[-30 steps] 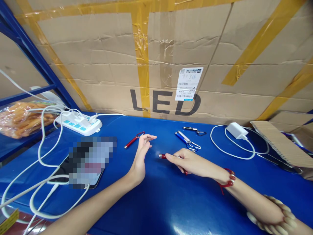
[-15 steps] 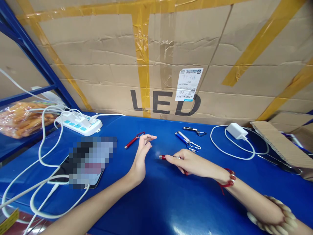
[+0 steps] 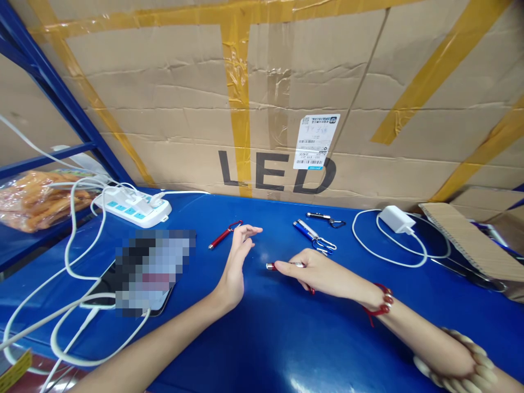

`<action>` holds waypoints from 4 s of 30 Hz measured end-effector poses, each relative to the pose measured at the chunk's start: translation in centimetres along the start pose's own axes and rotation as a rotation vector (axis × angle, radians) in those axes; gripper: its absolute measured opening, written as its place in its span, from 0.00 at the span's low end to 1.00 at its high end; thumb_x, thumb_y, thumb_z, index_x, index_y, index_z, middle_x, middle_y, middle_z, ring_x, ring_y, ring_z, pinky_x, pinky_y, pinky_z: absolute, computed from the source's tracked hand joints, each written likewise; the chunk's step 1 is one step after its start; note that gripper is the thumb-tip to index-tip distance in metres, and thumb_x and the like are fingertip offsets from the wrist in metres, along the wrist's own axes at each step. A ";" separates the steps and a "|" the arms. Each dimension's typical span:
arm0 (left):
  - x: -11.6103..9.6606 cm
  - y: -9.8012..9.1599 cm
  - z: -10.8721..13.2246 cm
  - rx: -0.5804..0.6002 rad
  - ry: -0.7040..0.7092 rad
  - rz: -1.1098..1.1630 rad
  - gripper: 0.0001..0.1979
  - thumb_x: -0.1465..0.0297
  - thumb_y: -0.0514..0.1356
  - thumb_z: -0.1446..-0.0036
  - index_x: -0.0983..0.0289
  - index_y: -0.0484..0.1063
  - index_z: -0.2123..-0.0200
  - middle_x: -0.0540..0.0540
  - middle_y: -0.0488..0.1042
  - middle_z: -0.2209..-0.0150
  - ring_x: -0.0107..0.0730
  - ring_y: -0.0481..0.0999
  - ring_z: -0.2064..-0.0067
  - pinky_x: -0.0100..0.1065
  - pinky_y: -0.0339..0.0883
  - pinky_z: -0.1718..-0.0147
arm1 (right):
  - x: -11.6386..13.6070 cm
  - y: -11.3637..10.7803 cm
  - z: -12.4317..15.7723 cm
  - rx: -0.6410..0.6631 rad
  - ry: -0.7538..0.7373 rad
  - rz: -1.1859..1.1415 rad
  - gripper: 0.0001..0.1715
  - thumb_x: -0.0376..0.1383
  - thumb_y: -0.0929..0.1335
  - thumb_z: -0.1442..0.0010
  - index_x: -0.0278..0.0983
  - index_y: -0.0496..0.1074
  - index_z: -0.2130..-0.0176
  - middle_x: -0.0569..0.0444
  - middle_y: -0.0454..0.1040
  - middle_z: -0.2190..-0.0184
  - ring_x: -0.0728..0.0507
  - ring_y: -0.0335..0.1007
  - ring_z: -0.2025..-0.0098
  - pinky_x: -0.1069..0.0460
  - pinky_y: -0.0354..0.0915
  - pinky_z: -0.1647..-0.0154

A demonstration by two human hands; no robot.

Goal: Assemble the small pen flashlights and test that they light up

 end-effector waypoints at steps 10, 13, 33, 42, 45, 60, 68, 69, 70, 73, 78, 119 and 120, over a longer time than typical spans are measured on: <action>0.3 -0.1 -0.1 -0.012 -0.029 0.018 0.12 0.63 0.49 0.44 0.60 0.65 0.60 0.56 0.68 0.52 0.41 0.62 0.45 0.38 0.54 0.51 | -0.3 0.0 -0.1 0.009 -0.007 -0.007 0.37 0.61 0.56 0.44 0.36 0.58 0.86 0.59 0.60 0.89 0.52 0.56 0.84 0.55 0.53 0.78; 0.2 -0.1 -0.1 -0.011 -0.027 0.016 0.12 0.62 0.49 0.45 0.60 0.65 0.60 0.56 0.68 0.52 0.41 0.62 0.45 0.38 0.54 0.50 | -0.2 -0.2 -0.1 -0.002 -0.008 -0.004 0.37 0.61 0.56 0.45 0.36 0.58 0.86 0.59 0.61 0.89 0.52 0.56 0.84 0.55 0.53 0.78; -0.4 0.5 0.2 0.043 0.005 -0.024 0.11 0.62 0.47 0.42 0.60 0.62 0.59 0.57 0.66 0.51 0.42 0.61 0.45 0.40 0.52 0.49 | -0.1 -0.4 -0.1 -0.013 -0.017 0.000 0.38 0.62 0.54 0.45 0.36 0.55 0.87 0.59 0.59 0.89 0.53 0.53 0.85 0.55 0.51 0.79; -0.8 0.7 0.4 0.064 0.028 -0.043 0.15 0.60 0.42 0.39 0.58 0.62 0.58 0.57 0.65 0.50 0.43 0.60 0.45 0.41 0.52 0.51 | 0.1 -0.3 -0.2 -0.012 -0.031 0.036 0.39 0.62 0.52 0.43 0.36 0.56 0.87 0.58 0.59 0.89 0.52 0.54 0.85 0.54 0.54 0.78; -0.6 0.6 0.3 0.056 0.020 -0.041 0.15 0.60 0.42 0.39 0.58 0.62 0.58 0.57 0.65 0.50 0.43 0.60 0.45 0.41 0.52 0.51 | -0.3 -1.5 -0.3 -0.049 -0.029 0.073 0.39 0.59 0.48 0.40 0.36 0.57 0.85 0.56 0.63 0.86 0.51 0.58 0.83 0.54 0.58 0.75; -0.6 0.8 0.3 0.056 0.002 -0.054 0.13 0.61 0.43 0.40 0.59 0.62 0.59 0.58 0.64 0.50 0.43 0.60 0.45 0.40 0.52 0.50 | -7.6 -12.3 -1.0 -0.567 0.246 0.951 0.18 0.41 0.56 0.34 0.33 0.68 0.58 0.43 0.74 0.64 0.40 0.73 0.65 0.52 0.59 0.72; -0.6 0.9 0.5 0.072 -0.002 -0.064 0.13 0.62 0.43 0.40 0.59 0.62 0.58 0.58 0.64 0.50 0.43 0.59 0.44 0.40 0.52 0.50 | -4.1 -11.4 -0.1 -0.666 0.095 0.899 0.17 0.44 0.61 0.38 0.40 0.75 0.63 0.48 0.71 0.59 0.40 0.67 0.55 0.54 0.59 0.74; -0.6 0.9 0.5 0.070 -0.003 -0.064 0.13 0.62 0.43 0.40 0.59 0.62 0.59 0.58 0.64 0.50 0.43 0.59 0.44 0.40 0.52 0.50 | -4.0 -11.2 -0.2 -0.661 0.075 0.832 0.16 0.44 0.62 0.39 0.42 0.76 0.64 0.50 0.72 0.60 0.41 0.68 0.56 0.54 0.59 0.75; -0.6 0.9 0.5 0.068 -0.004 -0.064 0.13 0.62 0.43 0.41 0.59 0.62 0.59 0.58 0.64 0.50 0.43 0.59 0.44 0.40 0.52 0.50 | -4.1 -11.1 -0.2 -0.654 0.064 0.771 0.15 0.44 0.63 0.40 0.42 0.77 0.66 0.51 0.73 0.61 0.41 0.69 0.57 0.54 0.59 0.76; -0.5 0.9 0.5 0.066 -0.010 -0.065 0.13 0.62 0.43 0.41 0.60 0.62 0.59 0.58 0.64 0.50 0.43 0.59 0.44 0.40 0.52 0.50 | -4.8 -11.0 -0.5 -0.640 0.076 0.682 0.13 0.43 0.65 0.43 0.42 0.78 0.69 0.52 0.75 0.62 0.41 0.71 0.60 0.53 0.60 0.74; -0.3 0.9 0.5 0.067 -0.020 -0.060 0.13 0.61 0.44 0.41 0.60 0.62 0.59 0.57 0.64 0.50 0.42 0.59 0.45 0.39 0.52 0.50 | -6.1 -11.5 -0.9 -0.597 0.061 0.522 0.11 0.41 0.67 0.46 0.39 0.75 0.74 0.53 0.77 0.71 0.43 0.73 0.68 0.53 0.64 0.71; -0.1 0.2 0.0 0.002 -0.028 -0.004 0.13 0.60 0.47 0.43 0.60 0.65 0.61 0.56 0.68 0.52 0.42 0.63 0.46 0.38 0.55 0.52 | 2.1 -1.1 0.1 -0.043 -0.273 0.018 0.23 0.48 0.60 0.39 0.34 0.67 0.74 0.60 0.61 0.79 0.51 0.53 0.76 0.56 0.53 0.74; -0.1 0.2 0.0 0.005 -0.028 -0.007 0.13 0.60 0.47 0.43 0.60 0.64 0.61 0.56 0.68 0.52 0.42 0.63 0.46 0.38 0.55 0.51 | 2.2 -1.0 0.1 -0.037 -0.270 0.011 0.23 0.48 0.60 0.39 0.34 0.67 0.74 0.59 0.61 0.78 0.51 0.53 0.76 0.56 0.53 0.74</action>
Point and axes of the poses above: each hand's wrist, its own z-axis away from the middle knuckle, its own y-axis out of the palm, x = y × z, the point moved 10 cm from there along -z, towards the middle knuckle
